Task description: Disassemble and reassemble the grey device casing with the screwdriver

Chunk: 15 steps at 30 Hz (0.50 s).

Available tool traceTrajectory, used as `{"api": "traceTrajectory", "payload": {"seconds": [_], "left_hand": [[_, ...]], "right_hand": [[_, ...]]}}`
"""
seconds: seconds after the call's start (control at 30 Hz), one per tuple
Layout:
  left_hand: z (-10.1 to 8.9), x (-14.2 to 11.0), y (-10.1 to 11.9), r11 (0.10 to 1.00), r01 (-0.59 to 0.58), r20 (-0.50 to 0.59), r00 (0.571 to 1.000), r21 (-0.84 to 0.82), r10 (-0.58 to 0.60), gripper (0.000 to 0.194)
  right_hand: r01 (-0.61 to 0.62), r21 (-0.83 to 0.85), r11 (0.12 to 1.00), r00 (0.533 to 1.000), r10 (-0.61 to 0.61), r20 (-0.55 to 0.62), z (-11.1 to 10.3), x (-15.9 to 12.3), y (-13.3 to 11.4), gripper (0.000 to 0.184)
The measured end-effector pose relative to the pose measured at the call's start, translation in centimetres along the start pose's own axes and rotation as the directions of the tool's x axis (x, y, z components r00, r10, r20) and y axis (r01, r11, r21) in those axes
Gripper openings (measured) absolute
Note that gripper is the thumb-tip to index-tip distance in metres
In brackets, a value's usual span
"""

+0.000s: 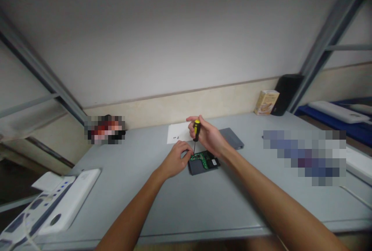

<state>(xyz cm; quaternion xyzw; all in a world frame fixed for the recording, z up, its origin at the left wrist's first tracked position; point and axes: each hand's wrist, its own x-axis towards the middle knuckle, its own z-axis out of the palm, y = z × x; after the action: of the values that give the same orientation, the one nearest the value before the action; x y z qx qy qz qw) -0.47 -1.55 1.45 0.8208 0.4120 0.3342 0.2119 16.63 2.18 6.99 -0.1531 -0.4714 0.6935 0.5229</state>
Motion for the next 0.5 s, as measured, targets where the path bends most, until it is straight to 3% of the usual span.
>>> {"api": "traceTrajectory", "payload": {"seconds": [0.1,0.23,0.5], "left_hand": [[0.00,-0.04,0.00,1.000,0.002,-0.005,1.000,-0.001,-0.002,0.020],[-0.03,-0.04,0.03,1.000,-0.004,0.003,1.000,0.008,0.004,0.022],[0.05,-0.02,-0.19,1.000,-0.009,0.000,1.000,0.003,0.009,0.023]], "right_hand": [[-0.009,0.006,1.000,1.000,0.009,0.011,0.00,-0.20,-0.27,0.032],[0.014,-0.004,1.000,1.000,-0.014,-0.022,0.01,-0.17,0.26,0.045],[-0.053,0.061,0.997,0.998,0.051,0.041,-0.32,-0.21,-0.33,0.033]]}}
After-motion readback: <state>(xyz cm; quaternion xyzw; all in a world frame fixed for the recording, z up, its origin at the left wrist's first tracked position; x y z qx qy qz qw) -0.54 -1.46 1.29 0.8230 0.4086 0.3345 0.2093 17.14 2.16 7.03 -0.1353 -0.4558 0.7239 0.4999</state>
